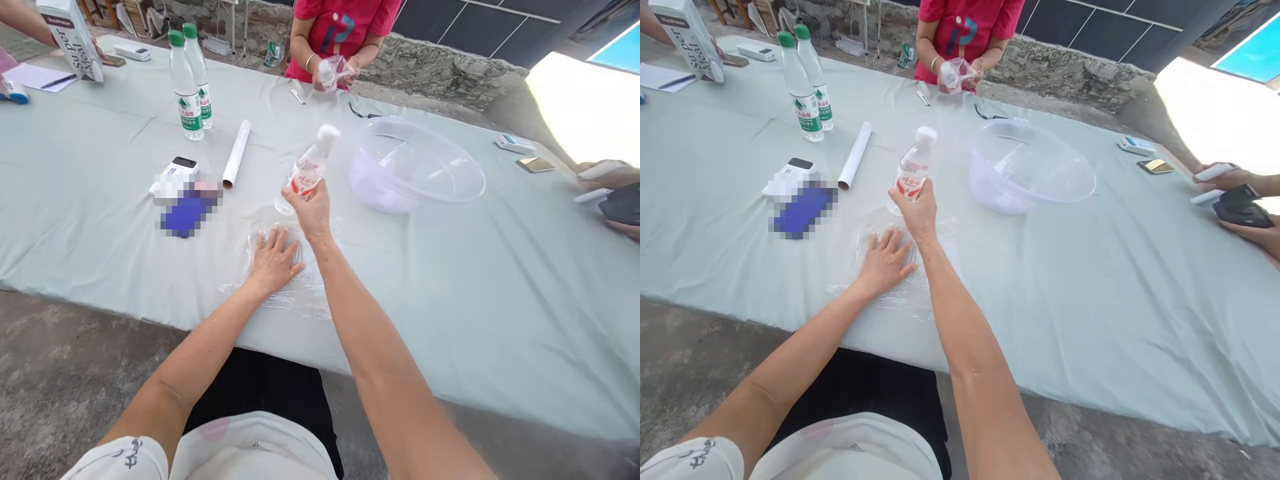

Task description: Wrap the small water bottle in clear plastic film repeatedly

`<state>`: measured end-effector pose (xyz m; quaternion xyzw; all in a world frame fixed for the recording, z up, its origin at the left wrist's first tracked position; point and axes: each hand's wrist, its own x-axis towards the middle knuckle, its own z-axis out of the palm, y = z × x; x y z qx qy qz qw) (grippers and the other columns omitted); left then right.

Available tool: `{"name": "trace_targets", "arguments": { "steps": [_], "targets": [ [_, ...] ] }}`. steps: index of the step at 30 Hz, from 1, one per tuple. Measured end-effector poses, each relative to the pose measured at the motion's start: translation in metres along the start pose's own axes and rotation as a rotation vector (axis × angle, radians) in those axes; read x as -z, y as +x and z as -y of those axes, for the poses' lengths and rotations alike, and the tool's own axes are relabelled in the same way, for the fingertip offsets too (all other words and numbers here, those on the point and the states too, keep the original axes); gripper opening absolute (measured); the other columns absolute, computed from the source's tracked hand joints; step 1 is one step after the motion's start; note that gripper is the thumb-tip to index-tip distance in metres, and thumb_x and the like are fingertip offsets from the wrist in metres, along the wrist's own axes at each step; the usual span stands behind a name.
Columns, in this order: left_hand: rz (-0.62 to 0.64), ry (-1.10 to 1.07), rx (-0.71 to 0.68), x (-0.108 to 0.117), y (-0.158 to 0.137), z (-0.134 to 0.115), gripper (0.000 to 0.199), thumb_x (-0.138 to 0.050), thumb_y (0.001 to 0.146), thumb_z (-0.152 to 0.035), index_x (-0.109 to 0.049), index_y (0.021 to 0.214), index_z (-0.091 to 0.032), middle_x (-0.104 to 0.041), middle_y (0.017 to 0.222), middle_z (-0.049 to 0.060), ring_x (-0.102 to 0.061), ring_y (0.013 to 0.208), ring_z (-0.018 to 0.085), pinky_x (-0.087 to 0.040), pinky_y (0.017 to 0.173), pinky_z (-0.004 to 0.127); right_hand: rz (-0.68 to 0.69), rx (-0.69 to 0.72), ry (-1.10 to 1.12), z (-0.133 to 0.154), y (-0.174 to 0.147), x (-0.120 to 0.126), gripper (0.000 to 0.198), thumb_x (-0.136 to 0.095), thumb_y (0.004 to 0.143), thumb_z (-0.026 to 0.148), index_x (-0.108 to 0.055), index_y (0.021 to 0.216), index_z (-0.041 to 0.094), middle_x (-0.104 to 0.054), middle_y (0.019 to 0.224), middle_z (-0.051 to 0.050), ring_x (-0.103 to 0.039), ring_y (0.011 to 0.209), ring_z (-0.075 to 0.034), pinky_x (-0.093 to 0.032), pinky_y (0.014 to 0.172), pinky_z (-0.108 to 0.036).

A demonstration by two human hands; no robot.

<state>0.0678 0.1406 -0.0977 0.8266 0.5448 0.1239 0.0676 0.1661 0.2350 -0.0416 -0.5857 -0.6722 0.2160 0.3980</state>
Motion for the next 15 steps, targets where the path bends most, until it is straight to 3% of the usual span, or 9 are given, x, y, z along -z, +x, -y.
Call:
{"name": "trace_targets", "arguments": {
  "steps": [3, 7, 10, 15],
  "targets": [
    [0.024, -0.017, 0.007, 0.001, 0.0, 0.0, 0.059, -0.049, 0.098, -0.051, -0.051, 0.149, -0.02, -0.035, 0.163, 0.018, -0.024, 0.154, 0.041, -0.018, 0.12, 0.068, -0.055, -0.041, 0.045, 0.007, -0.026, 0.05, 0.055, -0.044, 0.097, 0.054, -0.044, 0.141, 0.02, -0.064, 0.126, -0.013, -0.065, 0.113, -0.025, -0.052, 0.089, -0.036],
    [0.046, -0.032, 0.021, 0.001, 0.0, 0.0, 0.059, -0.046, 0.099, -0.051, -0.049, 0.15, -0.022, -0.033, 0.164, 0.018, -0.022, 0.154, 0.041, -0.017, 0.12, 0.069, 0.008, -0.238, -0.012, 0.008, -0.081, 0.096, 0.053, -0.048, 0.092, 0.062, -0.057, 0.125, 0.021, -0.068, 0.117, -0.011, -0.066, 0.102, -0.025, -0.054, 0.081, -0.036],
    [0.04, -0.014, 0.018, 0.0, 0.0, 0.0, 0.059, -0.043, 0.1, -0.052, -0.048, 0.151, -0.023, -0.033, 0.164, 0.018, -0.022, 0.154, 0.04, -0.016, 0.12, 0.068, 0.016, -0.427, -0.113, -0.001, -0.114, 0.097, 0.051, -0.056, 0.085, 0.065, -0.062, 0.111, 0.021, -0.071, 0.108, -0.01, -0.067, 0.095, -0.026, -0.053, 0.08, -0.037],
    [0.033, 0.01, 0.015, 0.001, 0.001, -0.001, 0.06, -0.038, 0.101, -0.054, -0.047, 0.152, -0.023, -0.032, 0.165, 0.017, -0.022, 0.154, 0.04, -0.016, 0.12, 0.068, 0.099, -0.578, -0.463, -0.014, -0.129, 0.075, 0.06, -0.053, 0.087, 0.063, -0.056, 0.126, 0.018, -0.066, 0.119, -0.019, -0.064, 0.11, -0.037, -0.05, 0.088, -0.047]
  ]
}}
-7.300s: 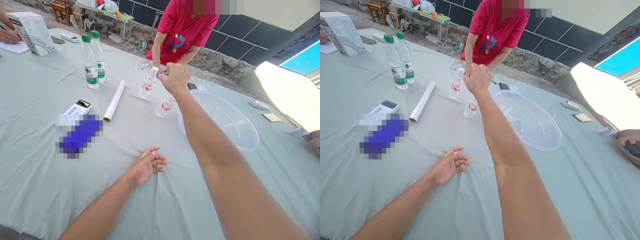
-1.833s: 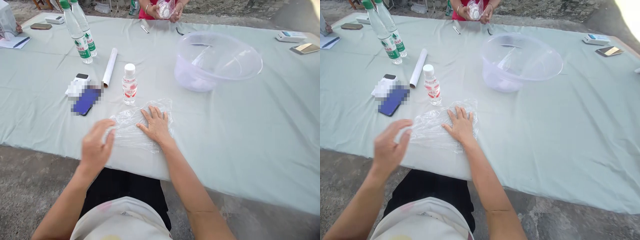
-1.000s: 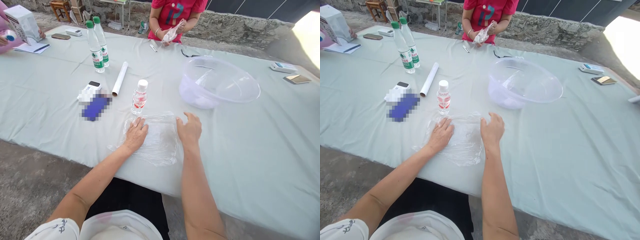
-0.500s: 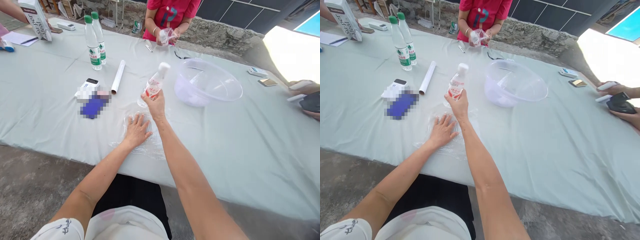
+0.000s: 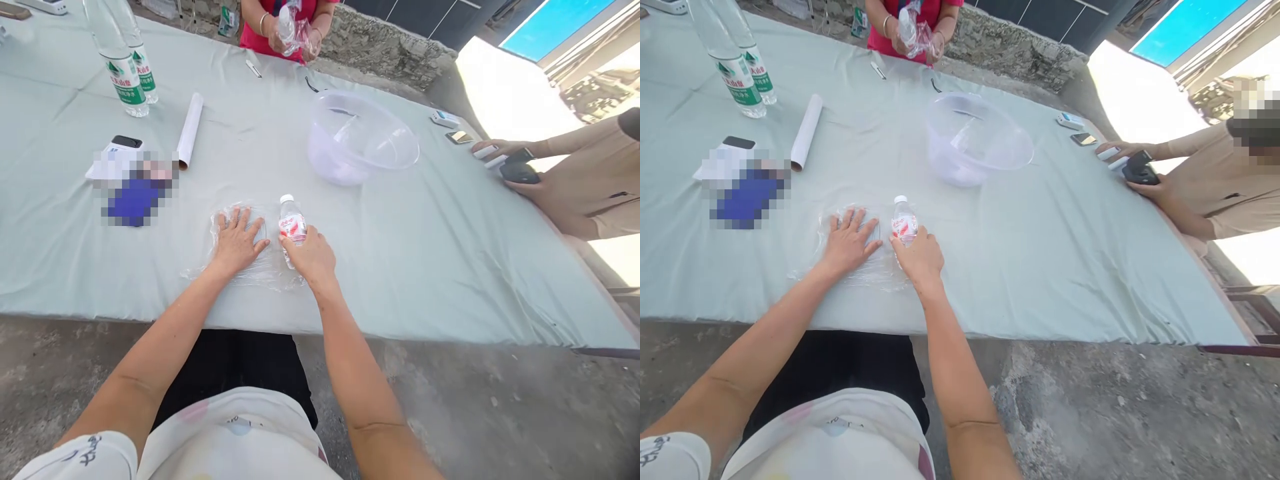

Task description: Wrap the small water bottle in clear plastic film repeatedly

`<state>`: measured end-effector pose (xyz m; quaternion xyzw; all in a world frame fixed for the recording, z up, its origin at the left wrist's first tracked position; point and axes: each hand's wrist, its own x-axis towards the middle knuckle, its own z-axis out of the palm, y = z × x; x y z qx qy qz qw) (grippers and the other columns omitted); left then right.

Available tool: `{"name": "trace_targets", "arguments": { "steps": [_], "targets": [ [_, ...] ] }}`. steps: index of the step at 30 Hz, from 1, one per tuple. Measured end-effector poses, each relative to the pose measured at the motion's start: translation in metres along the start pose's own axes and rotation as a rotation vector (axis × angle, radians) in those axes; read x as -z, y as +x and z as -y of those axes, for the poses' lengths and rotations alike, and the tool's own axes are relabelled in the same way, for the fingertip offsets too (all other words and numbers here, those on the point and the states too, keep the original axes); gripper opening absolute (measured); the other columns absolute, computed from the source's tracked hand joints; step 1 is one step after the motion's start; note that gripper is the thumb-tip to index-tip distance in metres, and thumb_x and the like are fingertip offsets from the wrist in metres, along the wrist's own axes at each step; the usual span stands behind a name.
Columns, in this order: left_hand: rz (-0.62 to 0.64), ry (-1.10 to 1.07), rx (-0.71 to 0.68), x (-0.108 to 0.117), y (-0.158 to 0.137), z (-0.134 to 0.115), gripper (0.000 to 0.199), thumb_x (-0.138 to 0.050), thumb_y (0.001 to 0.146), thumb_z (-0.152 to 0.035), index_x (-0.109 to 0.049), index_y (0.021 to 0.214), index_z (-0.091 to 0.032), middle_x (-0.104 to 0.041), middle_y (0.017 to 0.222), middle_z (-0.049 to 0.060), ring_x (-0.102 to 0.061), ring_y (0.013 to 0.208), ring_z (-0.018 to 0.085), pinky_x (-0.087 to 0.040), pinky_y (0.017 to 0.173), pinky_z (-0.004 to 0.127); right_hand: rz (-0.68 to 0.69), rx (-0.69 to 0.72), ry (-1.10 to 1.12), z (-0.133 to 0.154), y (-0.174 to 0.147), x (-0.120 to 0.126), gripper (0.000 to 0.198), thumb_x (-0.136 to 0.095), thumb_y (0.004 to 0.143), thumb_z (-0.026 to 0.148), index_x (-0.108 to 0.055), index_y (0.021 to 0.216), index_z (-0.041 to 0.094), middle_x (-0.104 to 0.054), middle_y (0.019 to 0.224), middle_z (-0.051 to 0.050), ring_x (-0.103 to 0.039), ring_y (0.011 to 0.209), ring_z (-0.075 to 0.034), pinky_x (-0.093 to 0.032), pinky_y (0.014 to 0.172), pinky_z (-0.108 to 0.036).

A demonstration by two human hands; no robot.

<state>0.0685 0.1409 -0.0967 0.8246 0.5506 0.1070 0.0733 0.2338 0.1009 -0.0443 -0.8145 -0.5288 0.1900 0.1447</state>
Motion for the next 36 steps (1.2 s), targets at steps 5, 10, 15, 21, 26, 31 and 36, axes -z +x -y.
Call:
{"name": "trace_targets", "arguments": {
  "steps": [5, 10, 15, 21, 26, 31, 36],
  "targets": [
    [-0.008, 0.019, -0.005, 0.0, 0.0, 0.0, 0.059, -0.035, 0.101, -0.053, -0.048, 0.151, -0.024, -0.032, 0.165, 0.016, -0.023, 0.154, 0.04, -0.017, 0.119, 0.067, 0.086, 0.054, -0.082, 0.002, -0.002, -0.001, 0.078, -0.035, 0.094, 0.071, -0.041, 0.148, 0.015, -0.06, 0.131, -0.026, -0.063, 0.117, -0.04, -0.051, 0.088, -0.048],
    [-0.03, 0.02, -0.003, 0.0, -0.001, 0.0, 0.061, -0.029, 0.102, -0.054, -0.049, 0.15, -0.023, -0.034, 0.164, 0.016, -0.024, 0.153, 0.039, -0.018, 0.119, 0.067, 0.124, 0.072, -0.034, 0.001, -0.006, -0.001, 0.069, -0.032, 0.096, 0.066, -0.049, 0.141, 0.016, -0.067, 0.124, -0.02, -0.066, 0.111, -0.037, -0.049, 0.089, -0.046],
    [-0.029, 0.014, 0.0, 0.001, -0.002, -0.001, 0.064, -0.032, 0.101, -0.059, -0.049, 0.15, -0.022, -0.033, 0.164, 0.017, -0.024, 0.153, 0.04, -0.018, 0.119, 0.066, 0.104, 0.06, -0.02, 0.001, -0.011, -0.002, 0.061, -0.029, 0.099, 0.061, -0.059, 0.128, 0.017, -0.073, 0.113, -0.018, -0.069, 0.102, -0.035, -0.049, 0.082, -0.042],
    [0.002, 0.01, 0.015, 0.004, -0.002, -0.002, 0.063, -0.031, 0.101, -0.058, -0.048, 0.151, -0.023, -0.033, 0.165, 0.016, -0.023, 0.154, 0.039, -0.017, 0.119, 0.066, -0.047, 0.087, -0.01, -0.013, 0.034, 0.012, 0.051, -0.029, 0.101, 0.05, -0.068, 0.118, 0.022, -0.072, 0.111, -0.014, -0.068, 0.098, -0.029, -0.05, 0.082, -0.039],
    [-0.008, 0.013, 0.006, 0.004, -0.002, -0.003, 0.063, -0.032, 0.101, -0.058, -0.05, 0.15, -0.022, -0.033, 0.164, 0.017, -0.024, 0.153, 0.04, -0.018, 0.119, 0.066, -0.017, 0.468, 0.02, -0.02, 0.104, 0.002, 0.053, -0.055, 0.085, 0.02, -0.06, 0.137, 0.021, -0.057, 0.142, -0.011, -0.058, 0.122, -0.023, -0.045, 0.103, -0.037],
    [0.001, 0.035, 0.016, 0.003, -0.001, -0.005, 0.066, -0.031, 0.1, -0.061, -0.046, 0.153, -0.023, -0.031, 0.165, 0.018, -0.023, 0.154, 0.041, -0.018, 0.119, 0.066, 0.14, 0.558, 0.159, -0.012, 0.145, -0.006, 0.02, -0.059, 0.083, 0.026, -0.075, 0.091, 0.018, -0.073, 0.102, -0.005, -0.061, 0.102, -0.019, -0.046, 0.094, -0.032],
    [-0.004, 0.029, 0.041, 0.002, 0.0, -0.005, 0.07, -0.032, 0.1, -0.063, -0.04, 0.156, -0.023, -0.03, 0.165, 0.017, -0.021, 0.154, 0.04, -0.016, 0.12, 0.065, 0.426, 0.296, 0.393, -0.009, 0.164, 0.016, 0.006, -0.07, 0.073, 0.02, -0.067, 0.071, 0.015, -0.064, 0.067, 0.001, -0.054, 0.065, -0.01, -0.041, 0.064, -0.023]
  ]
}}
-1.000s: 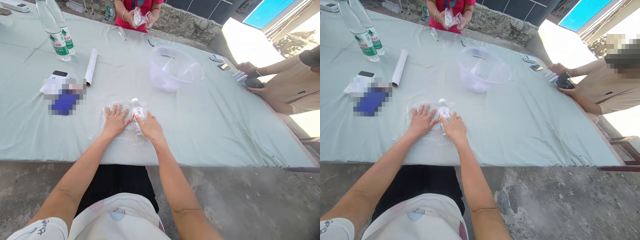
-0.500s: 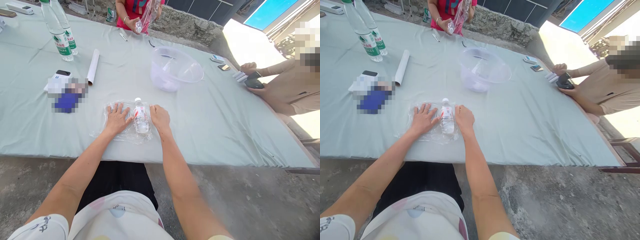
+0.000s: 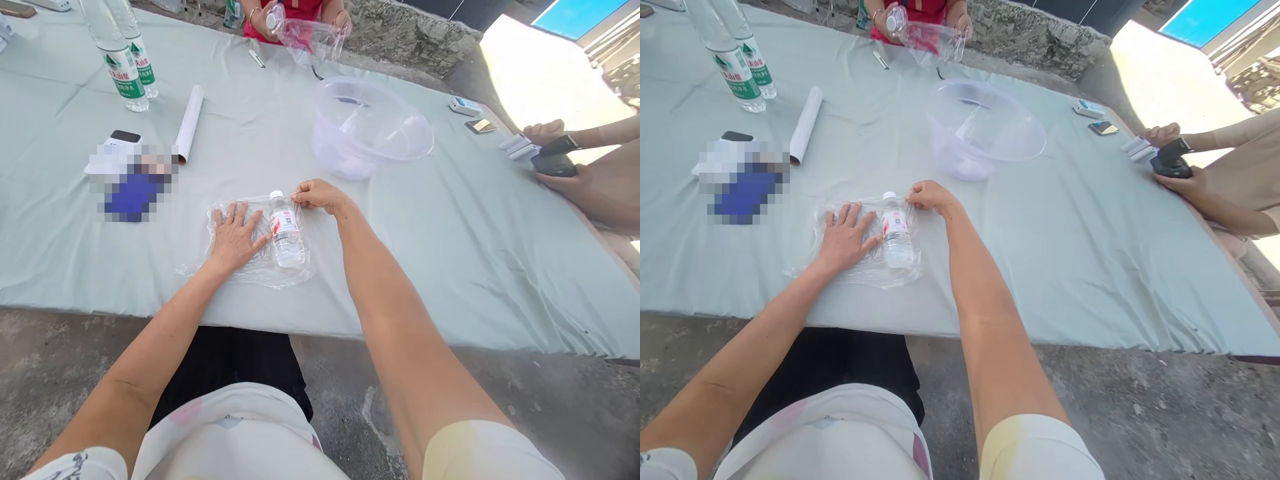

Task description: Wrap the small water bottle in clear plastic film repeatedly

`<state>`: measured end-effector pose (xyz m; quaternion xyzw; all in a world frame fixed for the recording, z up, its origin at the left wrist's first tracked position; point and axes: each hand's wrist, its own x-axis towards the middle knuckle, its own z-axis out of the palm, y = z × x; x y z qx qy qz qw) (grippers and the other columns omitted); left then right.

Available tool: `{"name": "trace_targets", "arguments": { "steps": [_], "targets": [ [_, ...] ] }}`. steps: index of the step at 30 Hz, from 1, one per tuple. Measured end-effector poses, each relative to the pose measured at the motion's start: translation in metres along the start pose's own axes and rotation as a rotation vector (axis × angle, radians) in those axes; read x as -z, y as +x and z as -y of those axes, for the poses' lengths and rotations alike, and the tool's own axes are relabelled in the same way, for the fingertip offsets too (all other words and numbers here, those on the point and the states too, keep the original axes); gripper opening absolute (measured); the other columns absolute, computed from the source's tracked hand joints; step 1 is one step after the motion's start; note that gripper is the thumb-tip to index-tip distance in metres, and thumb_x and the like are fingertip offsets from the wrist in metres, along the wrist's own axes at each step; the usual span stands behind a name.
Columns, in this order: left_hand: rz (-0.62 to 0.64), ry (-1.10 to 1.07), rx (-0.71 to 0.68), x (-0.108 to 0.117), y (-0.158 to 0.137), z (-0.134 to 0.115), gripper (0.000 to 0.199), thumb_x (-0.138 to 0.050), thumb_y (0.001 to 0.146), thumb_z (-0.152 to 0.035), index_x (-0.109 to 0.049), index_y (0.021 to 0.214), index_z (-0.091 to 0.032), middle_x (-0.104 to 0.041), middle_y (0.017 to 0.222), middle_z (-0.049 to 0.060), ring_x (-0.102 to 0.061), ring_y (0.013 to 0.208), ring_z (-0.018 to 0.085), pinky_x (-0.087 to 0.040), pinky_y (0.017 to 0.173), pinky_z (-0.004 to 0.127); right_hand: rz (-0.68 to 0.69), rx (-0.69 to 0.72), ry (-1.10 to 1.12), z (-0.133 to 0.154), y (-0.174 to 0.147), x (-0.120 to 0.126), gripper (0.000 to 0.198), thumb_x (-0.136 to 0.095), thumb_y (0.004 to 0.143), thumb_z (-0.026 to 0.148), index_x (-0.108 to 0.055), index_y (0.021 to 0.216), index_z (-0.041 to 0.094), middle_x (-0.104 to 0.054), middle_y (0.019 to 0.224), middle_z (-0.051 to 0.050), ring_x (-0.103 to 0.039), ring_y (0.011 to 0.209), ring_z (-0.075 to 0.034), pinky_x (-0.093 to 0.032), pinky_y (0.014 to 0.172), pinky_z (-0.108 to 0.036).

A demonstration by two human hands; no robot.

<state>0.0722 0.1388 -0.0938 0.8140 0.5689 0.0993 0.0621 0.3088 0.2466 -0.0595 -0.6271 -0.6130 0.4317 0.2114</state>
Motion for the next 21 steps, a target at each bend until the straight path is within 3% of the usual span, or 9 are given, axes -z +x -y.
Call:
{"name": "trace_targets", "arguments": {
  "steps": [2, 5, 9, 12, 16, 18, 21],
  "targets": [
    [0.0, -0.001, -0.007, -0.001, 0.0, 0.0, 0.068, -0.03, 0.1, -0.062, -0.042, 0.155, -0.022, -0.03, 0.166, 0.016, -0.022, 0.155, 0.038, -0.015, 0.121, 0.063, -0.015, -0.103, 0.101, 0.003, 0.001, 0.004, 0.007, -0.07, 0.073, 0.017, -0.065, 0.069, 0.015, -0.06, 0.062, 0.0, -0.052, 0.059, -0.01, -0.034, 0.054, -0.022],
    [0.021, 0.0, 0.006, -0.002, 0.001, 0.0, 0.071, -0.031, 0.099, -0.065, -0.041, 0.155, -0.023, -0.027, 0.167, 0.016, -0.019, 0.155, 0.038, -0.013, 0.121, 0.064, -0.159, -0.145, 0.172, 0.007, 0.005, -0.005, 0.015, -0.067, 0.073, 0.012, -0.058, 0.062, 0.017, -0.054, 0.056, 0.001, -0.046, 0.052, -0.008, -0.028, 0.048, -0.021],
    [0.044, -0.017, 0.049, 0.001, 0.004, 0.0, 0.078, -0.038, 0.093, -0.072, -0.041, 0.155, -0.025, -0.022, 0.168, 0.018, -0.016, 0.156, 0.039, -0.01, 0.122, 0.063, -0.33, -0.121, 0.148, 0.015, 0.017, -0.027, 0.023, -0.064, 0.073, 0.01, -0.049, 0.058, 0.02, -0.049, 0.053, 0.003, -0.042, 0.05, -0.009, -0.027, 0.046, -0.022],
    [0.061, -0.044, 0.093, 0.005, 0.007, 0.0, 0.08, -0.041, 0.092, -0.071, -0.039, 0.156, -0.024, -0.021, 0.168, 0.019, -0.016, 0.156, 0.037, -0.009, 0.123, 0.061, -0.347, -0.025, 0.221, 0.023, 0.017, -0.033, 0.02, -0.063, 0.079, 0.016, -0.051, 0.064, 0.02, -0.055, 0.061, 0.002, -0.048, 0.053, -0.009, -0.032, 0.048, -0.021],
    [0.072, -0.103, 0.118, 0.007, 0.008, 0.002, 0.071, -0.029, 0.098, -0.064, -0.04, 0.156, -0.023, -0.022, 0.168, 0.018, -0.015, 0.157, 0.034, -0.008, 0.124, 0.059, -0.402, 0.071, 0.388, 0.018, -0.009, -0.027, 0.013, -0.052, 0.094, 0.031, -0.057, 0.088, 0.02, -0.066, 0.088, 0.0, -0.059, 0.066, -0.007, -0.043, 0.06, -0.02],
    [0.074, -0.133, 0.124, 0.007, 0.008, 0.002, 0.071, -0.026, 0.099, -0.065, -0.042, 0.154, -0.023, -0.021, 0.168, 0.018, -0.014, 0.157, 0.034, -0.006, 0.124, 0.059, -0.485, -0.027, 0.289, 0.006, -0.031, -0.024, 0.019, -0.049, 0.097, 0.037, -0.055, 0.089, 0.021, -0.066, 0.09, -0.001, -0.061, 0.067, -0.009, -0.046, 0.064, -0.023],
    [0.067, -0.155, 0.129, 0.007, 0.008, 0.001, 0.076, -0.028, 0.096, -0.069, -0.043, 0.153, -0.023, -0.02, 0.168, 0.018, -0.012, 0.157, 0.036, -0.004, 0.124, 0.061, -0.488, -0.187, 0.04, -0.013, -0.065, -0.027, 0.031, -0.053, 0.096, 0.045, -0.052, 0.076, 0.021, -0.065, 0.078, -0.004, -0.061, 0.067, -0.015, -0.047, 0.067, -0.029]
  ]
}}
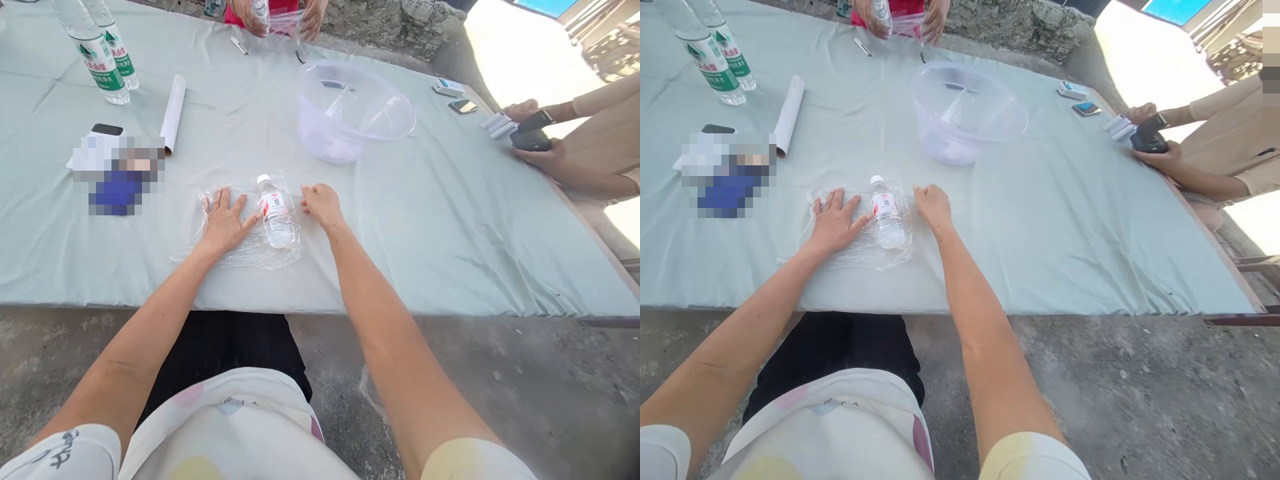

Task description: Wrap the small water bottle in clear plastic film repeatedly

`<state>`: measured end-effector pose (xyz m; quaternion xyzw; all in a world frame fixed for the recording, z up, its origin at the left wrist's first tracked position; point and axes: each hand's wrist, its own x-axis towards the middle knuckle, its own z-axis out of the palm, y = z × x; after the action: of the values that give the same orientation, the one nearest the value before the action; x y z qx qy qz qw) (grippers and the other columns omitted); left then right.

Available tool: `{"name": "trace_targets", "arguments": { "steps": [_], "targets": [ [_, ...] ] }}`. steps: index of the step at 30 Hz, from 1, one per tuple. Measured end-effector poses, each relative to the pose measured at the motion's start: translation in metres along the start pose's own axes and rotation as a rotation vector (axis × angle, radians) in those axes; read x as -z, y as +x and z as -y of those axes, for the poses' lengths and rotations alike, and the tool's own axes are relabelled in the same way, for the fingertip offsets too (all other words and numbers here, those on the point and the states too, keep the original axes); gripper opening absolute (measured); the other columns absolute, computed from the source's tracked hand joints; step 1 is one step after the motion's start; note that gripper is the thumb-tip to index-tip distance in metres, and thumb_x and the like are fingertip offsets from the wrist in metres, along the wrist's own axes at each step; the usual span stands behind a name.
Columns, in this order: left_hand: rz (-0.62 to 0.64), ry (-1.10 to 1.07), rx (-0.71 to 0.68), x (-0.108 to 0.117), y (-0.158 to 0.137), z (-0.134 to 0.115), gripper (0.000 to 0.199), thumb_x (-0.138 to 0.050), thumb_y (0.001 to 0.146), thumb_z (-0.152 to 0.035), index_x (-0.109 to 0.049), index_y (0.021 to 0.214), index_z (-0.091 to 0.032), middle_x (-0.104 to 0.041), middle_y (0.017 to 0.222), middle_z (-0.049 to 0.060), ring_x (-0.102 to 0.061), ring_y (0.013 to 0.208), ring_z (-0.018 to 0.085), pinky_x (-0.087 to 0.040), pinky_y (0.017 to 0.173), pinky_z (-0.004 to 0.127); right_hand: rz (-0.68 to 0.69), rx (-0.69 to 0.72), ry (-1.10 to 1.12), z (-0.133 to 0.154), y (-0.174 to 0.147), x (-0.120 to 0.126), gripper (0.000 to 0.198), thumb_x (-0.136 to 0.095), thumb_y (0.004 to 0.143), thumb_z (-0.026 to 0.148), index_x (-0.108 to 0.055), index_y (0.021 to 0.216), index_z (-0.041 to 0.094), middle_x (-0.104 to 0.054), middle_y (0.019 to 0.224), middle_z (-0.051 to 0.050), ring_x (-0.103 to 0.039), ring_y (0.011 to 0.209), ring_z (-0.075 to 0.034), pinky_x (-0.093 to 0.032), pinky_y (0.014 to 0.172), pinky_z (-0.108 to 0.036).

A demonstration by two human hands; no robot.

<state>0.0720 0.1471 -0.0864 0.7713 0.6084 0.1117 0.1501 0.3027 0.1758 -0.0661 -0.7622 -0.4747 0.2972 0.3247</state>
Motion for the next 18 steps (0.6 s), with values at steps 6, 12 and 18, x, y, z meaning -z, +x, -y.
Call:
{"name": "trace_targets", "arguments": {
  "steps": [6, 12, 18],
  "targets": [
    [-0.025, -0.014, -0.014, 0.001, -0.002, 0.0, 0.079, -0.033, 0.094, -0.071, -0.041, 0.155, -0.022, -0.023, 0.167, 0.019, -0.014, 0.157, 0.037, -0.007, 0.123, 0.062, 0.17, -0.08, -0.067, -0.005, -0.044, -0.008, 0.047, -0.053, 0.091, 0.061, -0.052, 0.065, 0.022, -0.059, 0.062, -0.004, -0.057, 0.063, -0.018, -0.042, 0.062, -0.03],
    [-0.014, -0.122, -0.027, 0.0, -0.001, 0.009, 0.076, -0.033, 0.095, -0.067, -0.037, 0.157, -0.022, -0.023, 0.168, 0.018, -0.014, 0.157, 0.037, -0.004, 0.123, 0.061, -0.02, -0.009, -0.025, 0.011, -0.081, -0.03, 0.039, -0.06, 0.087, 0.059, -0.061, 0.092, 0.021, -0.068, 0.091, -0.004, -0.062, 0.079, -0.019, -0.044, 0.069, -0.029],
    [-0.063, -0.488, 0.05, 0.013, 0.004, 0.02, 0.058, -0.031, 0.099, -0.043, -0.044, 0.151, -0.021, -0.045, 0.159, 0.01, -0.036, 0.149, 0.025, -0.009, 0.126, 0.05, -0.251, 0.356, -0.412, 0.033, -0.123, -0.073, 0.028, -0.065, 0.09, 0.038, -0.063, 0.111, 0.019, -0.061, 0.115, -0.013, -0.056, 0.104, -0.027, -0.046, 0.085, -0.036]
  ]
}}
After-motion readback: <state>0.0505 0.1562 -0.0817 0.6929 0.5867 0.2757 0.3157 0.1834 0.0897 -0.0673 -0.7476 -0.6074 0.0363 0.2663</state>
